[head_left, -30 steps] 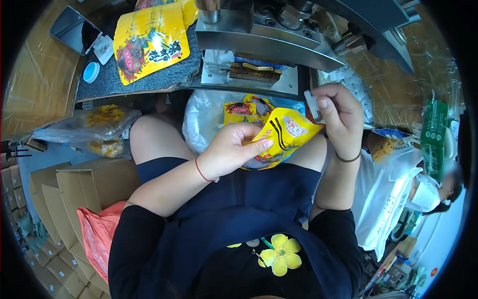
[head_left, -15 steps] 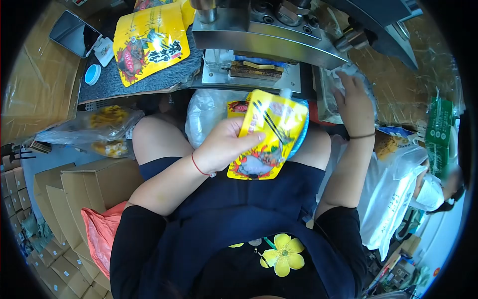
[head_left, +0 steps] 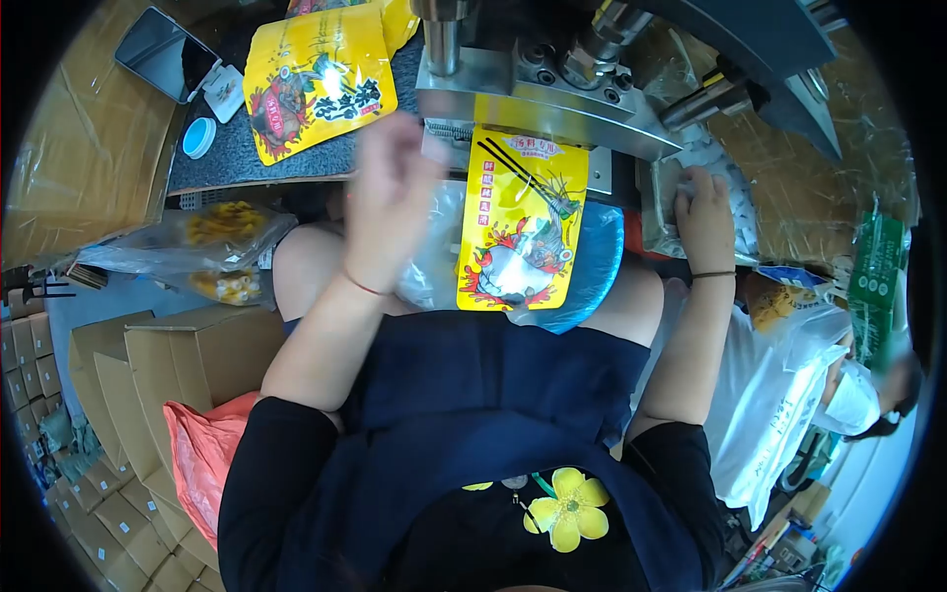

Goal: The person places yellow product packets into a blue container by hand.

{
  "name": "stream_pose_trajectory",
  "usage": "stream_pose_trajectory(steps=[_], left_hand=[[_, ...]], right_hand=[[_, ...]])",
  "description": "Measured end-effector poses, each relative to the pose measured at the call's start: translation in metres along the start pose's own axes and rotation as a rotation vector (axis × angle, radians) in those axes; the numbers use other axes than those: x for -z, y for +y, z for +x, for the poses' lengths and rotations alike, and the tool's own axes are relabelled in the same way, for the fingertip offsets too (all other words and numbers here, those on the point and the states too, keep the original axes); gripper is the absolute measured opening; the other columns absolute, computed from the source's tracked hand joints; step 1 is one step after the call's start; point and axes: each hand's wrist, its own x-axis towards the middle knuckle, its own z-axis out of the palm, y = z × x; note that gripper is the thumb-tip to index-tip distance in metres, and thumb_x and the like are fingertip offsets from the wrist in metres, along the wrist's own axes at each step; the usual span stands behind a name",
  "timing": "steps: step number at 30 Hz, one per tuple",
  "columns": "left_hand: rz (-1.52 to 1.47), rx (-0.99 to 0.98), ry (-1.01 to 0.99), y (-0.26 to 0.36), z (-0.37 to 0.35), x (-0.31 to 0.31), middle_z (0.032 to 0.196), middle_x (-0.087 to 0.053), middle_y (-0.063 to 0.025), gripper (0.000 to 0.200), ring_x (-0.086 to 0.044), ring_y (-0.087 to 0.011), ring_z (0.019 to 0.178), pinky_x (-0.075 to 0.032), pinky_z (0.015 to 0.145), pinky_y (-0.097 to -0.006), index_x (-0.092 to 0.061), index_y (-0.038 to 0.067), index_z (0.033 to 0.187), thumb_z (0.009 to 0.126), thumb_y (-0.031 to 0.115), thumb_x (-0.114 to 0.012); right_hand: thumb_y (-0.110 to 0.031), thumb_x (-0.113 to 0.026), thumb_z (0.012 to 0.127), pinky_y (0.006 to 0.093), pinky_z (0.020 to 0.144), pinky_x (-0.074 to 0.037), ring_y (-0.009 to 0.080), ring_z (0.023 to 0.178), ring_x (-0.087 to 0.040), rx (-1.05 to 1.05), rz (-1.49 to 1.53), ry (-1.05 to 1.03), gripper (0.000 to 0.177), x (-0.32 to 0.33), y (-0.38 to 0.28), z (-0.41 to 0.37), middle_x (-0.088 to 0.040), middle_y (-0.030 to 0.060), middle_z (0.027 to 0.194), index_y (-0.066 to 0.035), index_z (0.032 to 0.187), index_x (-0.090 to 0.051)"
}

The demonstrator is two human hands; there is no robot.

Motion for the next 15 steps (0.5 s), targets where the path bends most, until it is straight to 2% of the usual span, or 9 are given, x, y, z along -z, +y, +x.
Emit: stream_pose_trajectory(steps=[1,2,3,4,6,9,12,14,15], left_hand=[[0.454,-0.277,0.266,0.000,0.017,0.020,0.133,-0.054,-0.0221,0.054,-0.053,-0.0322,0.125,-0.043,0.104,-0.0417,-0.049,0.000,0.137,0.095,0.028,-0.070],[0.841,-0.575,0.367,0.012,0.036,0.042,0.141,-0.047,-0.0271,0.066,-0.042,-0.0441,0.134,-0.035,0.110,-0.0513,-0.045,0.002,0.144,0.093,0.034,-0.071],[1.100,-0.589,0.404,0.009,0.050,0.061,0.147,-0.041,-0.0291,0.075,-0.033,-0.0502,0.140,-0.029,0.112,-0.0623,-0.042,0.008,0.150,0.090,0.042,-0.072],[1.271,-0.336,0.287,-0.001,0.062,0.077,0.156,-0.034,-0.0258,0.078,-0.028,-0.0479,0.146,-0.023,0.113,-0.0695,-0.041,0.017,0.153,0.090,0.051,-0.069],[1.461,-0.313,0.152,-0.022,0.081,0.096,0.161,-0.030,-0.0203,0.074,-0.028,-0.0427,0.148,-0.025,0.109,-0.0713,-0.044,0.014,0.153,0.093,0.053,-0.064],[1.476,-0.328,0.068,-0.019,0.097,0.105,0.163,-0.030,-0.0160,0.074,-0.025,-0.0404,0.151,-0.019,0.113,-0.0709,-0.045,0.021,0.152,0.090,0.057,-0.064],[1.557,-0.483,0.157,-0.009,0.086,0.099,0.163,-0.029,-0.0177,0.072,-0.024,-0.0410,0.151,-0.020,0.114,-0.0698,-0.042,0.016,0.154,0.093,0.049,-0.064],[1.411,-0.585,-0.098,-0.007,0.065,0.102,0.158,-0.037,-0.0197,0.073,-0.031,-0.0397,0.148,-0.024,0.118,-0.0575,-0.044,0.010,0.151,0.089,0.041,-0.068],[1.352,-0.576,-0.155,0.000,0.044,0.093,0.152,-0.044,-0.0206,0.067,-0.037,-0.0409,0.143,-0.028,0.117,-0.0546,-0.047,0.008,0.148,0.090,0.036,-0.068]], right_hand=[[-0.011,-0.066,0.089,0.0486,0.079,-0.054,0.0416,0.093,-0.064,0.003,0.007,-0.035,0.027,0.002,0.000,0.001,-0.059,0.0180,0.110,-0.010,0.116,-0.060],[-0.010,-0.065,0.090,0.0484,0.079,-0.054,0.0414,0.093,-0.064,0.004,0.014,-0.069,0.026,0.003,0.000,0.002,-0.059,0.0179,0.110,-0.010,0.115,-0.061],[-0.010,-0.065,0.090,0.0480,0.078,-0.054,0.0410,0.091,-0.064,0.025,0.031,-0.034,0.025,0.003,0.001,0.002,-0.059,0.0179,0.109,-0.010,0.115,-0.061],[-0.009,-0.065,0.090,0.0476,0.078,-0.053,0.0407,0.090,-0.063,0.051,0.049,-0.002,0.024,0.002,0.001,-0.001,-0.059,0.0180,0.108,-0.009,0.114,-0.062],[-0.008,-0.064,0.090,0.0461,0.077,-0.052,0.0394,0.088,-0.063,0.060,0.120,0.044,0.023,0.001,-0.002,0.003,-0.060,0.0185,0.105,-0.008,0.113,-0.063],[-0.007,-0.065,0.090,0.0438,0.076,-0.050,0.0368,0.084,-0.062,0.015,0.227,0.073,0.023,0.005,-0.010,-0.006,-0.061,0.0189,0.099,-0.005,0.113,-0.065],[-0.009,-0.067,0.091,0.0415,0.074,-0.051,0.0339,0.081,-0.062,0.062,0.250,0.201,0.023,0.018,-0.018,-0.007,-0.062,0.0177,0.096,-0.003,0.112,-0.066],[-0.010,-0.068,0.092,0.0385,0.073,-0.050,0.0313,0.078,-0.061,0.071,0.271,0.305,0.023,0.030,-0.027,-0.021,-0.063,0.0172,0.094,0.000,0.112,-0.066],[-0.012,-0.063,0.098,0.0329,0.073,-0.049,0.0243,0.075,-0.059,0.026,0.326,0.328,0.021,0.033,-0.029,-0.029,-0.065,0.0143,0.093,0.002,0.112,-0.065]])
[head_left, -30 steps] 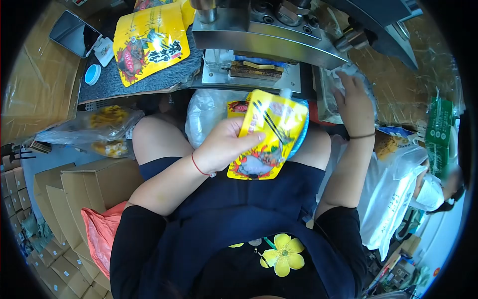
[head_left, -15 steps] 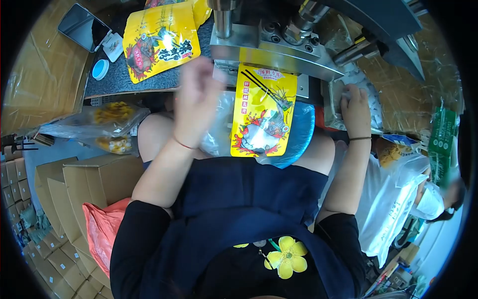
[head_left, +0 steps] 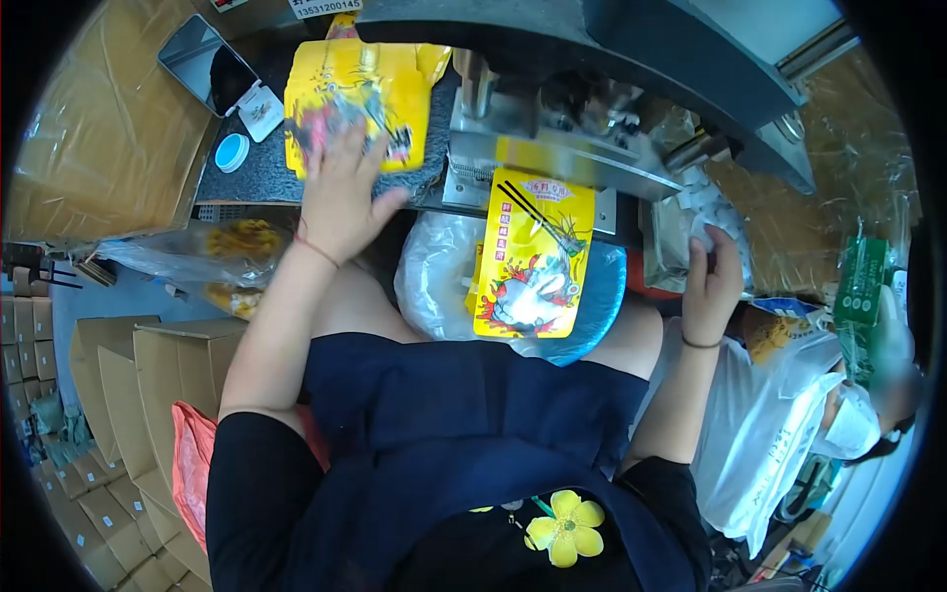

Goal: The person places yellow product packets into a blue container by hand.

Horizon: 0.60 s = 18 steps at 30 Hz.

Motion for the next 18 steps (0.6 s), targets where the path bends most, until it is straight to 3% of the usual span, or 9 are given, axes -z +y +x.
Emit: stream_pose_trajectory(steps=[1,4,6,8,9,11,14,17,18], left_hand=[[-0.071,-0.021,-0.029,0.019,-0.012,0.009,0.146,-0.051,-0.0216,0.062,-0.044,-0.0421,0.138,-0.032,0.115,-0.0517,-0.050,0.006,0.145,0.091,0.031,-0.068],[-0.283,-0.005,0.008,0.031,-0.039,0.005,0.131,-0.064,-0.0177,0.042,-0.061,-0.0331,0.122,-0.044,0.106,-0.0437,-0.058,0.001,0.135,0.098,0.021,-0.063],[-0.941,0.323,0.053,0.058,-0.043,0.027,0.116,-0.069,-0.0131,0.027,-0.065,-0.0221,0.107,-0.050,0.095,-0.0339,-0.062,0.000,0.125,0.103,0.014,-0.056],[-1.560,0.561,0.120,0.092,-0.034,0.033,0.104,-0.071,-0.0084,0.022,-0.065,-0.0093,0.093,-0.052,0.084,-0.0250,-0.064,-0.005,0.116,0.106,0.013,-0.055],[-1.654,0.533,-0.024,0.099,-0.037,0.034,0.095,-0.072,-0.0066,0.018,-0.066,-0.0087,0.086,-0.054,0.080,-0.0263,-0.067,-0.006,0.110,0.101,0.010,-0.064],[-1.448,0.372,-0.240,0.108,-0.033,0.036,0.089,-0.072,-0.0051,0.017,-0.065,-0.0076,0.081,-0.054,0.075,-0.0259,-0.070,-0.005,0.105,0.098,0.011,-0.068],[-1.528,0.323,-0.315,0.133,-0.026,0.041,0.092,-0.074,-0.0061,0.018,-0.067,-0.0083,0.080,-0.055,0.071,-0.0242,-0.071,-0.004,0.104,0.098,0.013,-0.069],[-1.642,0.410,-0.595,0.142,-0.022,0.047,0.094,-0.074,-0.0062,0.020,-0.066,-0.0080,0.083,-0.054,0.074,-0.0262,-0.071,-0.004,0.108,0.099,0.014,-0.067],[-1.778,0.353,-0.481,0.149,-0.023,0.043,0.100,-0.074,-0.0052,0.024,-0.066,-0.0082,0.087,-0.054,0.076,-0.0258,-0.070,-0.003,0.113,0.101,0.018,-0.066]], right_hand=[[-0.013,-0.061,0.099,0.0319,0.074,-0.049,0.0229,0.077,-0.059,-0.051,0.089,-0.010,0.020,0.007,-0.006,-0.006,-0.065,0.0135,0.094,0.002,0.112,-0.065],[-0.013,-0.053,0.103,0.0301,0.080,-0.049,0.0183,0.086,-0.062,-0.197,0.311,-0.042,0.021,0.017,-0.037,-0.015,-0.066,0.0109,0.098,0.003,0.112,-0.064],[-0.013,-0.057,0.100,0.0351,0.082,-0.051,0.0259,0.092,-0.066,-0.100,0.378,-0.174,0.017,0.010,-0.075,-0.013,-0.067,0.0151,0.100,0.001,0.109,-0.063],[-0.011,-0.063,0.095,0.0386,0.078,-0.051,0.0336,0.086,-0.065,0.236,0.529,-0.367,0.014,-0.007,-0.096,-0.006,-0.066,0.0168,0.097,-0.001,0.105,-0.063],[-0.011,-0.064,0.094,0.0382,0.076,-0.051,0.0334,0.081,-0.064,0.276,0.598,-0.480,0.012,-0.007,-0.111,0.003,-0.066,0.0149,0.090,-0.001,0.100,-0.065],[-0.011,-0.067,0.093,0.0355,0.074,-0.051,0.0295,0.078,-0.064,0.142,0.702,-0.432,0.010,-0.002,-0.122,0.011,-0.066,0.0135,0.086,-0.001,0.096,-0.067],[-0.011,-0.074,0.088,0.0306,0.069,-0.051,0.0224,0.075,-0.066,-0.053,0.884,-0.274,0.013,0.001,-0.135,0.024,-0.068,0.0123,0.090,-0.001,0.095,-0.068],[-0.014,-0.074,0.089,0.0334,0.072,-0.052,0.0251,0.078,-0.066,0.141,0.624,-0.414,0.014,0.001,-0.126,0.032,-0.069,0.0124,0.089,-0.002,0.095,-0.069],[-0.017,-0.071,0.092,0.0370,0.077,-0.053,0.0290,0.084,-0.067,0.256,0.510,-0.444,0.015,0.004,-0.117,0.038,-0.070,0.0126,0.090,-0.003,0.098,-0.069]])
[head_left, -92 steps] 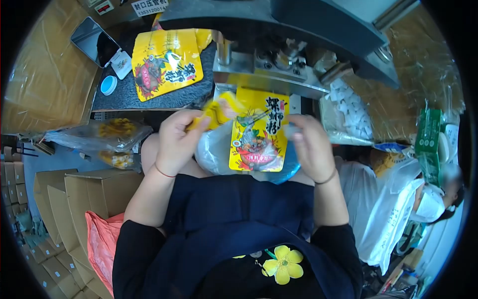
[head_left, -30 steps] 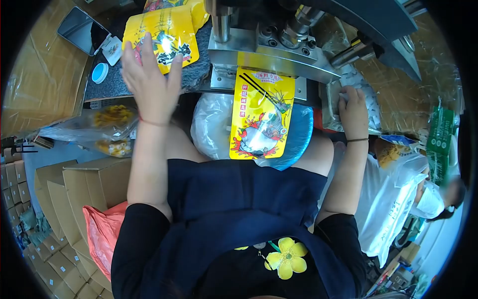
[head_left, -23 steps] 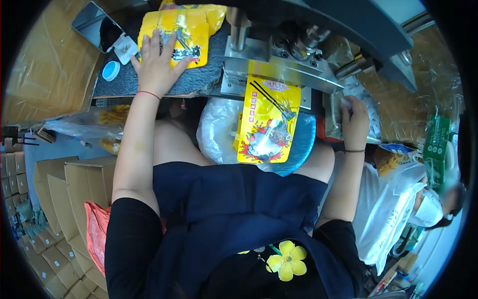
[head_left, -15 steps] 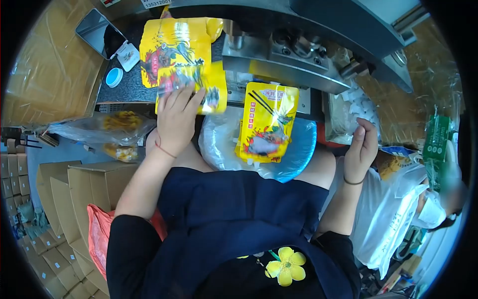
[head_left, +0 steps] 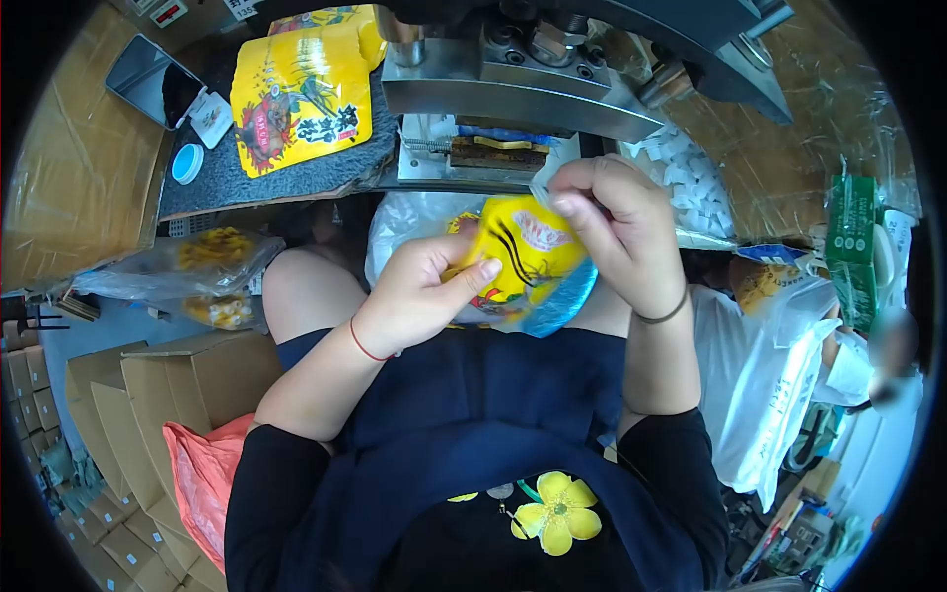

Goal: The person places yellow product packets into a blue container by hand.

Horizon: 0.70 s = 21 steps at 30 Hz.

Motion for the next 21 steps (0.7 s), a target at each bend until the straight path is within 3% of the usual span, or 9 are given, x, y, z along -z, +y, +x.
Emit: stream_pose_trajectory(steps=[3,4,7,9,11,15,19,20,21], left_hand=[[-0.310,0.150,-0.103,0.000,0.000,-0.012,0.102,-0.074,-0.0036,0.028,-0.066,-0.0084,0.091,-0.054,0.079,-0.0256,-0.068,-0.002,0.117,0.102,0.021,-0.065],[-0.250,0.331,-0.147,-0.012,0.000,-0.006,0.107,-0.074,-0.0055,0.027,-0.068,-0.0109,0.093,-0.055,0.083,-0.0270,-0.067,-0.003,0.119,0.100,0.016,-0.066],[-0.315,0.354,-0.237,-0.014,0.008,-0.007,0.119,-0.071,-0.0107,0.028,-0.069,-0.0155,0.104,-0.054,0.095,-0.0318,-0.064,-0.003,0.123,0.098,0.009,-0.067],[-0.418,0.317,-0.144,-0.027,0.015,-0.002,0.119,-0.072,-0.0115,0.030,-0.070,-0.0166,0.103,-0.055,0.094,-0.0323,-0.065,-0.004,0.122,0.093,0.001,-0.068],[-0.503,0.265,-0.061,-0.029,0.024,0.005,0.115,-0.073,-0.0102,0.031,-0.070,-0.0152,0.100,-0.056,0.089,-0.0293,-0.066,-0.004,0.121,0.090,0.001,-0.070],[-0.432,0.337,0.012,-0.008,0.052,0.026,0.119,-0.071,-0.0155,0.031,-0.071,-0.0201,0.104,-0.057,0.093,-0.0359,-0.064,-0.007,0.121,0.091,-0.004,-0.067],[-0.518,0.313,-0.003,-0.004,0.052,0.030,0.115,-0.072,-0.0140,0.034,-0.071,-0.0192,0.103,-0.057,0.091,-0.0349,-0.063,-0.005,0.123,0.090,-0.004,-0.069],[-0.436,0.218,-0.001,-0.010,0.051,0.030,0.124,-0.068,-0.0144,0.039,-0.070,-0.0189,0.104,-0.057,0.090,-0.0327,-0.058,-0.004,0.129,0.092,0.000,-0.069],[-0.256,0.076,0.166,-0.013,0.050,0.035,0.130,-0.064,-0.0164,0.039,-0.067,-0.0203,0.108,-0.055,0.093,-0.0339,-0.057,-0.005,0.130,0.093,0.003,-0.068]], right_hand=[[-0.018,-0.068,0.094,0.0397,0.081,-0.052,0.0332,0.089,-0.067,-0.012,0.004,-0.182,0.016,0.011,0.011,-0.007,-0.070,0.0135,0.091,-0.003,0.098,-0.068],[-0.020,-0.065,0.096,0.0402,0.082,-0.052,0.0340,0.091,-0.066,-0.024,-0.104,-0.149,0.018,0.015,0.016,-0.010,-0.069,0.0148,0.094,-0.003,0.103,-0.068],[-0.026,-0.056,0.102,0.0414,0.084,-0.052,0.0366,0.097,-0.066,-0.050,-0.430,-0.039,0.029,0.030,0.035,-0.024,-0.068,0.0188,0.106,-0.004,0.118,-0.066],[-0.032,-0.057,0.101,0.0468,0.090,-0.052,0.0417,0.108,-0.064,-0.548,-0.962,-0.004,0.039,0.048,0.057,-0.048,-0.066,0.0221,0.118,-0.005,0.129,-0.060],[-0.034,-0.066,0.094,0.0501,0.080,-0.055,0.0431,0.099,-0.067,-0.667,-0.938,-0.100,0.045,0.070,0.094,-0.074,-0.067,0.0219,0.113,-0.009,0.130,-0.059],[-0.031,-0.069,0.091,0.0502,0.075,-0.055,0.0423,0.091,-0.067,-0.596,-0.857,-0.099,0.037,0.053,0.103,-0.060,-0.066,0.0189,0.105,-0.014,0.122,-0.058],[-0.026,-0.069,0.090,0.0505,0.074,-0.054,0.0423,0.089,-0.067,-0.523,-0.806,0.000,0.028,0.035,0.116,-0.043,-0.066,0.0180,0.105,-0.013,0.112,-0.057],[-0.025,-0.069,0.090,0.0506,0.074,-0.054,0.0424,0.089,-0.067,-0.499,-0.796,0.021,0.027,0.033,0.119,-0.043,-0.066,0.0181,0.104,-0.012,0.110,-0.057],[-0.024,-0.069,0.090,0.0506,0.073,-0.054,0.0426,0.088,-0.066,-0.471,-0.784,0.040,0.025,0.031,0.121,-0.043,-0.066,0.0181,0.104,-0.011,0.108,-0.057]])
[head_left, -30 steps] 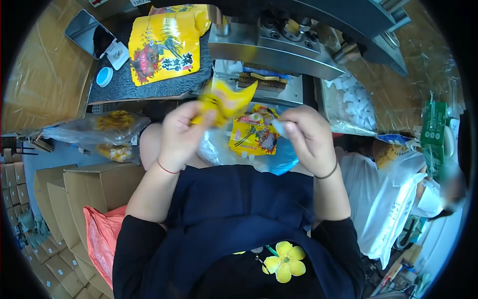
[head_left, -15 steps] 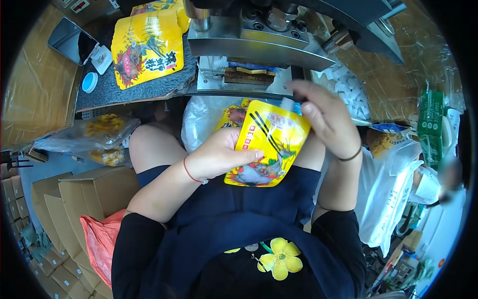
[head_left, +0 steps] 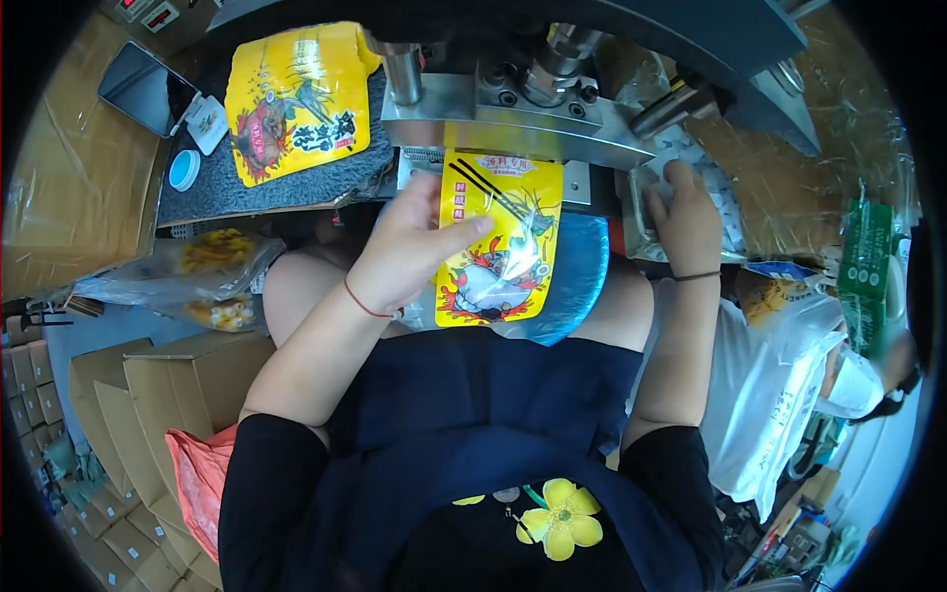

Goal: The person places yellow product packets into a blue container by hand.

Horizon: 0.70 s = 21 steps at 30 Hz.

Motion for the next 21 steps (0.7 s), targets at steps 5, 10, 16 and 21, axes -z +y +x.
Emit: stream_pose_trajectory(steps=[5,10,16,21], left_hand=[[1.536,-0.823,0.654,0.050,0.009,0.082,0.150,-0.041,-0.0280,0.054,-0.047,-0.0369,0.136,-0.037,0.113,-0.0488,-0.047,-0.003,0.142,0.096,0.015,-0.066],[1.878,-0.593,0.256,0.034,-0.041,0.077,0.141,-0.053,-0.0229,0.047,-0.049,-0.0412,0.130,-0.037,0.110,-0.0512,-0.057,0.004,0.136,0.092,0.015,-0.066],[0.414,-0.349,0.366,0.011,-0.066,0.065,0.101,-0.072,-0.0073,0.019,-0.066,-0.0109,0.094,-0.052,0.084,-0.0258,-0.068,-0.002,0.115,0.101,0.008,-0.060],[0.660,-0.241,0.048,0.006,-0.059,0.022,0.089,-0.073,-0.0089,0.015,-0.066,-0.0104,0.080,-0.053,0.074,-0.0274,-0.071,-0.005,0.102,0.088,0.000,-0.069]], right_hand=[[-0.015,-0.065,0.093,0.0490,0.074,-0.052,0.0426,0.087,-0.065,0.043,0.129,0.157,0.019,-0.015,0.013,-0.010,-0.067,0.0193,0.102,-0.006,0.108,-0.059],[-0.008,-0.063,0.093,0.0470,0.077,-0.051,0.0408,0.089,-0.065,0.051,0.226,0.150,0.026,0.001,0.015,-0.020,-0.068,0.0201,0.097,-0.005,0.119,-0.061],[-0.009,-0.066,0.091,0.0444,0.080,-0.051,0.0402,0.092,-0.064,0.094,0.217,-0.026,0.021,0.018,0.033,-0.024,-0.067,0.0221,0.099,-0.001,0.111,-0.066],[-0.010,-0.065,0.093,0.0422,0.080,-0.051,0.0392,0.088,-0.063,0.044,0.230,-0.219,0.018,0.040,0.036,-0.029,-0.066,0.0204,0.098,0.001,0.107,-0.068]])
